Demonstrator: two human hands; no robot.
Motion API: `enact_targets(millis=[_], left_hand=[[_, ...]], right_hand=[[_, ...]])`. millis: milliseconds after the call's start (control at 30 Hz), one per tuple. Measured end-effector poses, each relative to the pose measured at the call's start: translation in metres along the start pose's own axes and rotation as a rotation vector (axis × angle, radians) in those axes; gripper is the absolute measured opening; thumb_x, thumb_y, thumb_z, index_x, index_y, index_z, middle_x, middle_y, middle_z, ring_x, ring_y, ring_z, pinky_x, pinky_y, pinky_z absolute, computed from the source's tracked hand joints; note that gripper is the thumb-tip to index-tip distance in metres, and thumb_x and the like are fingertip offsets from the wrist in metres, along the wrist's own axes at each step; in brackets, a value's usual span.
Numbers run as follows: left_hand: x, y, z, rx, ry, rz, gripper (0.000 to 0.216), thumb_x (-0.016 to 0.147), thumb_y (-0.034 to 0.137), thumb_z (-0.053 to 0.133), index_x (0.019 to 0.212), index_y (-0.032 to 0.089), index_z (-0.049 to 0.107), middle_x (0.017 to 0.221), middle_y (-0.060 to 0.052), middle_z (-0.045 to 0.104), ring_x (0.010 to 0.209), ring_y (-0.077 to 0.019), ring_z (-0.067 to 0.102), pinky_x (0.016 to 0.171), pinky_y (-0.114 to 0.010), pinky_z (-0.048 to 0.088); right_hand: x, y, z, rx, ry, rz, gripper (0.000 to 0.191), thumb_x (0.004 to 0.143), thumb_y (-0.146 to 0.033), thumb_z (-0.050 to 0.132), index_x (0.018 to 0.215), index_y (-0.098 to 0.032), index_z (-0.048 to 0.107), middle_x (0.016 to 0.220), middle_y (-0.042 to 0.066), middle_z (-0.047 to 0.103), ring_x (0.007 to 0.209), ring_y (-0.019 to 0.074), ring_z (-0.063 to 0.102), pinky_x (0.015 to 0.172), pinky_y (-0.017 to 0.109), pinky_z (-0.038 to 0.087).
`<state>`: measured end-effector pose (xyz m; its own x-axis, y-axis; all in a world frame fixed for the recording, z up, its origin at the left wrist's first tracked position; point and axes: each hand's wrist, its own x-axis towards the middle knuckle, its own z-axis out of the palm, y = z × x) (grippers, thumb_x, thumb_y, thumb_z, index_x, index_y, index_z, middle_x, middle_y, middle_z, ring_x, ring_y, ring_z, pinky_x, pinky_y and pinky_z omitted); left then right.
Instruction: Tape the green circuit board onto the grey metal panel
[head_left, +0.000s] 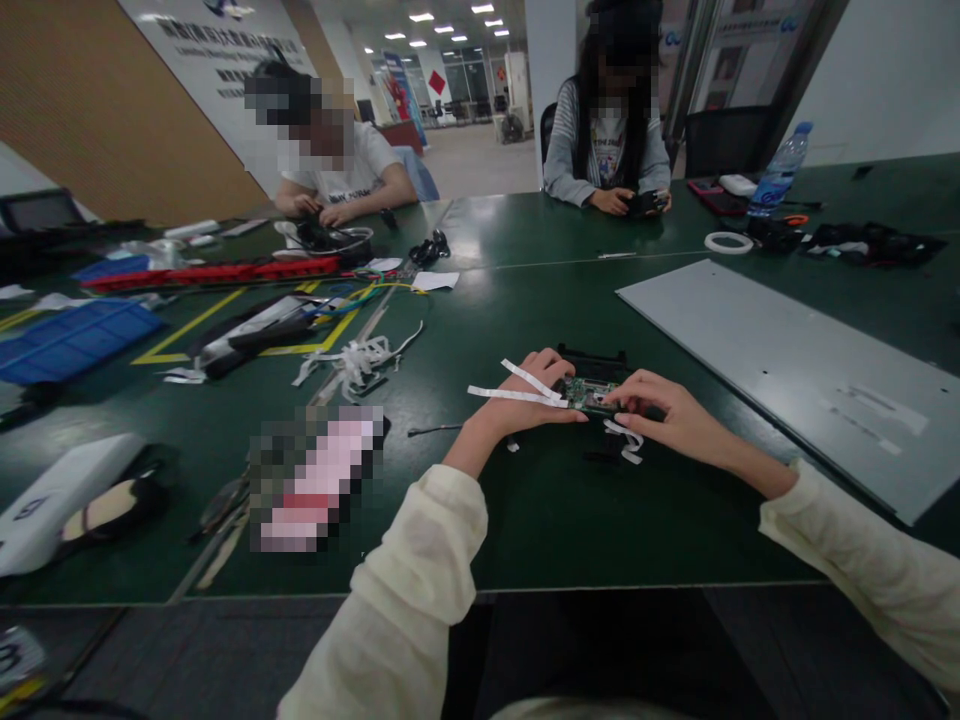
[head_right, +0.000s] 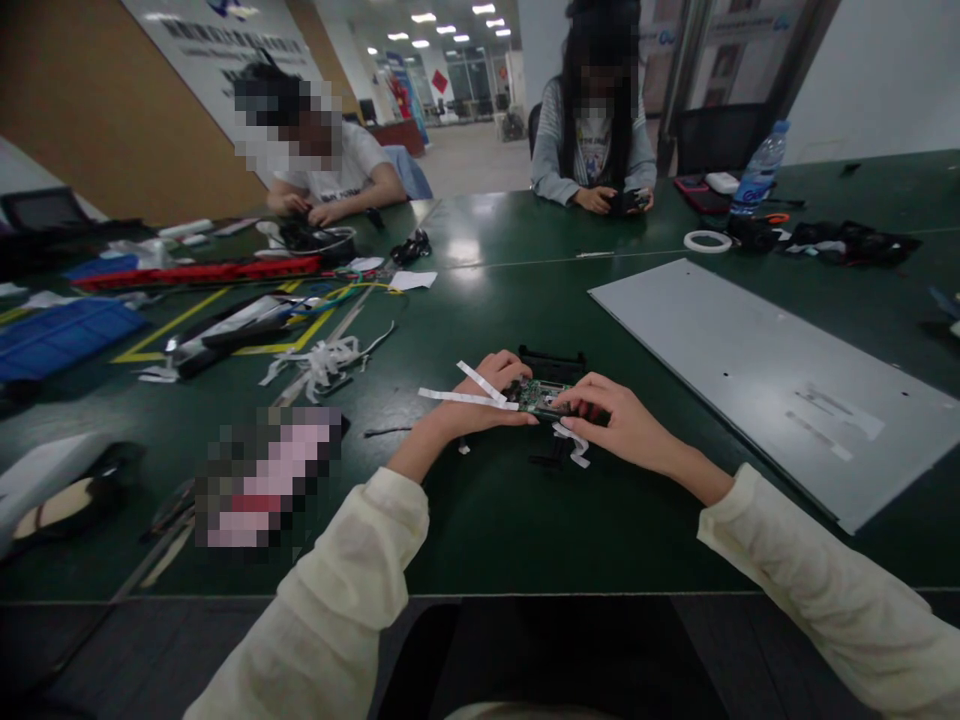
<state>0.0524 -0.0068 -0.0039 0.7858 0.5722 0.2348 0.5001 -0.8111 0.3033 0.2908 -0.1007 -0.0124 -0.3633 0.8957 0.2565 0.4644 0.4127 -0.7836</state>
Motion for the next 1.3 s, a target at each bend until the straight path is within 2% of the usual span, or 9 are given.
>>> enact_targets(millis=[100,200,367,533,667,833,1000,1167,1300], left_hand=[[0.001,0.001,0.001,-0.028,0.032,0.002,0.055,0.069,0.052,0.073,0.111,0.021,0.053,0.112,-0.008,0.051,0.102,-0.0243,0.050,0.088,-0.039,0.043],[0.002,0.000,0.000,-0.043,0.088,-0.012,0.054,0.069,0.051,0.073,0.111,0.022,0.054,0.112,-0.008,0.050,0.102,-0.0246,0.050,0.087,-0.040,0.044],[0.002,-0.003,0.000,-0.026,0.154,0.001,0.054,0.070,0.052,0.072,0.111,0.021,0.054,0.112,-0.008,0.049,0.102,-0.0246,0.049,0.089,-0.041,0.043],[0.002,-0.002,0.001,0.000,0.137,0.010,0.056,0.070,0.054,0.072,0.111,0.021,0.054,0.112,-0.008,0.050,0.100,-0.0246,0.050,0.087,-0.041,0.043],[0.002,-0.001,0.000,0.003,0.136,0.006,0.054,0.070,0.052,0.072,0.111,0.021,0.054,0.112,-0.008,0.050,0.100,-0.0245,0.050,0.086,-0.040,0.044],[0.002,-0.002,-0.003,-0.003,0.149,-0.004,0.053,0.072,0.054,0.069,0.111,0.021,0.054,0.112,-0.008,0.050,0.100,-0.0244,0.050,0.086,-0.040,0.043],[0.001,-0.005,-0.003,0.081,0.112,0.004,0.059,0.069,0.058,0.070,0.111,0.020,0.056,0.113,-0.009,0.050,0.099,-0.0253,0.049,0.085,-0.039,0.043],[0.000,-0.007,-0.001,0.116,0.060,0.022,0.059,0.070,0.059,0.069,0.112,0.020,0.056,0.113,-0.009,0.050,0.098,-0.0252,0.050,0.084,-0.039,0.042],[0.000,-0.009,-0.001,0.122,0.069,0.033,0.059,0.070,0.058,0.070,0.113,0.020,0.056,0.113,-0.009,0.050,0.098,-0.0248,0.050,0.084,-0.039,0.043]], right_hand=[[-0.001,0.000,-0.003,-0.037,-0.017,-0.062,0.026,0.089,-0.035,0.053,0.112,-0.028,0.065,0.104,0.005,0.053,0.086,0.0156,0.055,0.072,0.031,0.047],[-0.001,0.002,-0.005,-0.088,0.028,-0.107,0.027,0.093,-0.031,0.047,0.113,-0.029,0.065,0.103,0.005,0.051,0.091,0.0169,0.054,0.075,0.032,0.046],[-0.001,0.005,-0.006,-0.127,0.045,-0.115,0.029,0.093,-0.029,0.047,0.117,-0.030,0.064,0.107,0.006,0.051,0.095,0.0181,0.053,0.079,0.034,0.047],[0.000,0.007,-0.005,-0.122,0.033,-0.123,0.022,0.089,-0.032,0.054,0.106,-0.029,0.068,0.104,0.005,0.052,0.096,0.0182,0.053,0.081,0.034,0.047],[0.000,0.006,-0.007,-0.045,0.086,-0.097,0.017,0.086,-0.034,0.059,0.095,-0.027,0.072,0.099,0.004,0.052,0.091,0.0164,0.054,0.078,0.031,0.047],[-0.001,0.005,-0.010,0.153,0.077,-0.003,0.016,0.084,-0.036,0.062,0.093,-0.028,0.073,0.098,0.003,0.051,0.086,0.0146,0.054,0.072,0.028,0.048],[-0.002,0.002,-0.012,0.307,0.120,-0.011,0.012,0.081,-0.034,0.066,0.087,-0.027,0.074,0.097,0.003,0.053,0.088,0.0141,0.054,0.076,0.029,0.048],[-0.003,-0.002,-0.014,0.390,0.072,0.022,0.014,0.082,-0.035,0.064,0.085,-0.025,0.073,0.101,0.004,0.063,0.094,0.0163,0.059,0.084,0.034,0.049],[-0.004,-0.005,-0.013,0.387,0.022,0.081,0.020,0.085,-0.037,0.061,0.086,-0.021,0.073,0.091,0.005,0.070,0.089,0.0167,0.064,0.084,0.034,0.050]])
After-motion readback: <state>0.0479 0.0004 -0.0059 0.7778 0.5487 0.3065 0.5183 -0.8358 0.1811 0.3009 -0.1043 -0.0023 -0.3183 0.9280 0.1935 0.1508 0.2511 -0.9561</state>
